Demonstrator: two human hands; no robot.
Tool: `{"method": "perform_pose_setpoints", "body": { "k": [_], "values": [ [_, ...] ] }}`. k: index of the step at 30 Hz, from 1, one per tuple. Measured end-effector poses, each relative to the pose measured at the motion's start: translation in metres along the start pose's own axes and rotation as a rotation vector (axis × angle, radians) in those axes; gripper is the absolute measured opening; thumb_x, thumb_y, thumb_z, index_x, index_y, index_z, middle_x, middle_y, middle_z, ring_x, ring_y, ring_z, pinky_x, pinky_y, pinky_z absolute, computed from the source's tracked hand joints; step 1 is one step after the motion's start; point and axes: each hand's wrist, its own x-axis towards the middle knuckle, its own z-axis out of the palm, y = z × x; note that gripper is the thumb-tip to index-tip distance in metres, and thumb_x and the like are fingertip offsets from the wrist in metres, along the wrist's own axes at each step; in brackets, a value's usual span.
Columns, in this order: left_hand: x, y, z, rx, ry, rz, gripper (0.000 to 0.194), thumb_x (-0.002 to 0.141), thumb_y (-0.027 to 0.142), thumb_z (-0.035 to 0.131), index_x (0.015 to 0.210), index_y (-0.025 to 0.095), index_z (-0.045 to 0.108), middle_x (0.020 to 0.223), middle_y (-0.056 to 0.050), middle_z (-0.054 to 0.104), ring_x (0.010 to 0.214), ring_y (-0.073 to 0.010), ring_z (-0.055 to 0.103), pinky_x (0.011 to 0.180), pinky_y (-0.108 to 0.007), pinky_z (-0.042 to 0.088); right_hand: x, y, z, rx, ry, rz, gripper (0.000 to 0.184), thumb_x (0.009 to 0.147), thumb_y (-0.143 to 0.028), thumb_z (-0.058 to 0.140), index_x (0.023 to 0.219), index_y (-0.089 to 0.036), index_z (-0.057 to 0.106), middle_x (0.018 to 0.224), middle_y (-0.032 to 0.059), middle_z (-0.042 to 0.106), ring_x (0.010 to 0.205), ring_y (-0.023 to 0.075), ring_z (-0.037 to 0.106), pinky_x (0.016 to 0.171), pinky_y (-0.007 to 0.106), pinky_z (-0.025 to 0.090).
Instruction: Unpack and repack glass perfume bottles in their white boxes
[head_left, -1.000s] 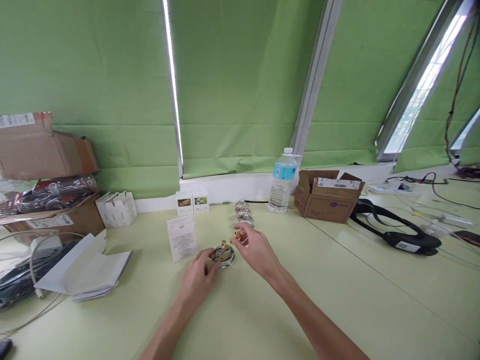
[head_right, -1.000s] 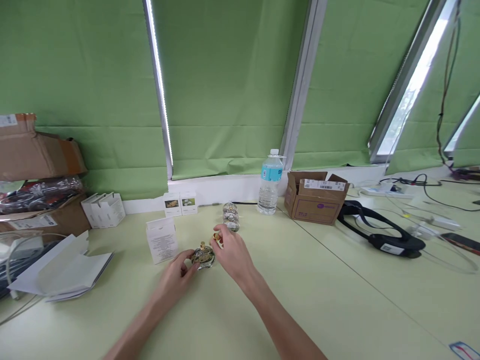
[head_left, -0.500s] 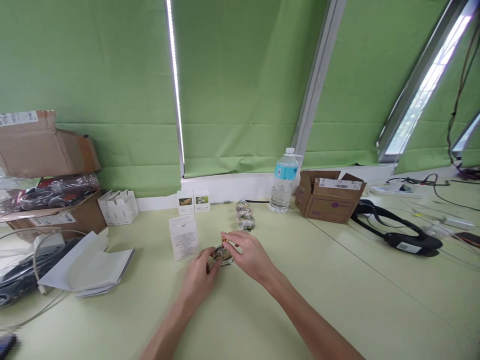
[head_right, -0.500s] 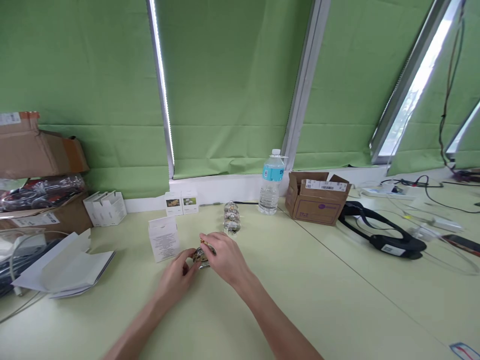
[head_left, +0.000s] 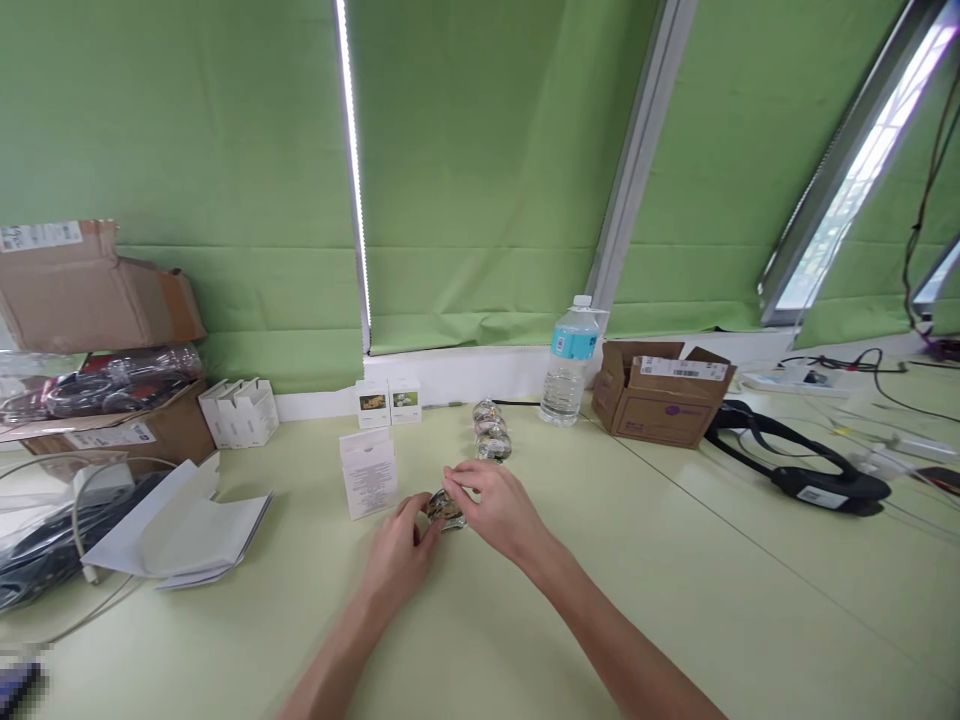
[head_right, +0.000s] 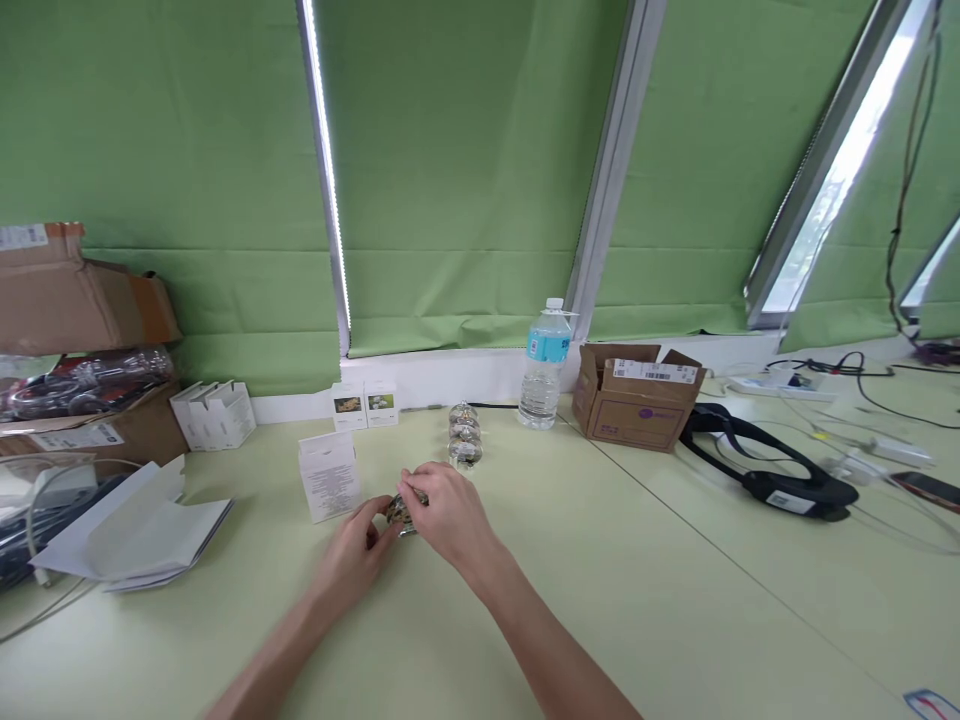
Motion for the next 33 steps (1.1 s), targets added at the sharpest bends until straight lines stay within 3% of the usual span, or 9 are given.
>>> {"method": "perform_pose_setpoints", "body": {
  "k": [4, 7, 13, 17, 19, 21, 25, 29, 33],
  "values": [
    [0.001, -0.002, 0.001, -0.027, 0.005, 0.008, 0.032, 0.091, 0.039, 0.043, 0.116, 0.024, 0.056, 0.11, -0.003, 0.065, 0.062, -0.0118, 0.056, 0.059, -0.025, 0.041, -0.004, 0.007, 0.003, 0.095, -0.007, 0.014, 0.029, 0.093, -0.032, 0.048, 0.114, -0.024, 0.066, 0.107, 0.0045, 0.068, 0.101, 0.0177, 0.06, 0.08, 0.028, 0.048],
    [0.001, -0.003, 0.001, -0.041, 0.008, 0.01, 0.033, 0.091, 0.039, 0.043, 0.117, 0.024, 0.056, 0.111, -0.004, 0.065, 0.062, -0.0122, 0.057, 0.061, -0.025, 0.043, -0.007, 0.018, 0.007, 0.099, 0.013, 0.053, 0.046, 0.086, -0.033, 0.058, 0.13, -0.021, 0.054, 0.125, 0.0085, 0.06, 0.113, 0.0221, 0.053, 0.089, 0.033, 0.046],
    [0.0, 0.003, -0.005, 0.032, 0.057, 0.033, 0.038, 0.09, 0.042, 0.047, 0.123, 0.025, 0.052, 0.116, -0.004, 0.063, 0.062, -0.0125, 0.056, 0.064, -0.027, 0.047, -0.004, 0.029, 0.013, 0.176, -0.126, 0.086, 0.026, 0.082, -0.035, 0.06, 0.102, -0.02, 0.065, 0.093, 0.0034, 0.065, 0.063, 0.0138, 0.054, 0.062, 0.027, 0.045],
    [0.001, 0.008, -0.035, 0.187, 0.37, 0.17, 0.031, 0.092, 0.037, 0.047, 0.118, 0.024, 0.054, 0.115, -0.007, 0.062, 0.092, -0.0197, 0.062, 0.085, -0.032, 0.048, -0.003, 0.028, 0.016, 0.153, -0.145, 0.077, 0.016, 0.083, -0.033, 0.059, 0.086, -0.018, 0.064, 0.077, 0.0002, 0.061, 0.063, 0.0143, 0.052, 0.058, 0.024, 0.038],
    [0.002, 0.008, -0.057, 0.253, 0.611, 0.204, 0.028, 0.09, 0.034, 0.051, 0.115, 0.023, 0.055, 0.118, -0.01, 0.059, 0.114, -0.0247, 0.054, 0.1, -0.038, 0.04, -0.004, 0.028, 0.017, 0.123, -0.154, 0.084, 0.016, 0.083, -0.033, 0.059, 0.086, -0.018, 0.063, 0.076, 0.0001, 0.06, 0.063, 0.0142, 0.051, 0.057, 0.024, 0.036],
    [0.005, 0.005, -0.078, 0.269, 0.738, 0.165, 0.035, 0.087, 0.037, 0.057, 0.119, 0.024, 0.053, 0.132, -0.011, 0.05, 0.128, -0.0279, 0.043, 0.107, -0.044, 0.033, -0.004, 0.028, 0.017, 0.105, -0.163, 0.095, 0.016, 0.084, -0.033, 0.058, 0.085, -0.018, 0.062, 0.075, 0.0, 0.059, 0.063, 0.0138, 0.05, 0.055, 0.024, 0.033],
    [0.01, -0.012, -0.098, 0.132, 0.566, 0.051, 0.038, 0.084, 0.04, 0.06, 0.12, 0.03, 0.053, 0.147, -0.006, 0.036, 0.135, -0.0284, 0.035, 0.106, -0.046, 0.037, -0.005, 0.028, 0.016, 0.109, -0.151, 0.117, 0.018, 0.085, -0.036, 0.056, 0.085, -0.019, 0.059, 0.075, -0.0007, 0.058, 0.063, 0.0136, 0.049, 0.056, 0.024, 0.032],
    [0.015, -0.028, -0.095, -0.044, 0.399, 0.063, 0.033, 0.083, 0.037, 0.061, 0.115, 0.027, 0.055, 0.137, -0.007, 0.048, 0.123, -0.0235, 0.051, 0.1, -0.04, 0.045, -0.004, 0.032, 0.016, 0.159, -0.127, 0.147, 0.021, 0.085, -0.039, 0.057, 0.085, -0.019, 0.057, 0.072, -0.0013, 0.057, 0.062, 0.0139, 0.049, 0.056, 0.025, 0.033],
    [0.015, -0.025, -0.086, -0.138, 0.389, 0.079, 0.024, 0.085, 0.037, 0.059, 0.103, 0.021, 0.059, 0.119, -0.006, 0.059, 0.099, -0.0182, 0.063, 0.086, -0.033, 0.056, -0.001, 0.037, 0.01, 0.31, -0.011, 0.209, 0.029, 0.085, -0.046, 0.057, 0.092, -0.018, 0.058, 0.062, -0.0037, 0.051, 0.056, 0.0136, 0.047, 0.052, 0.025, 0.035]
  ]
}}
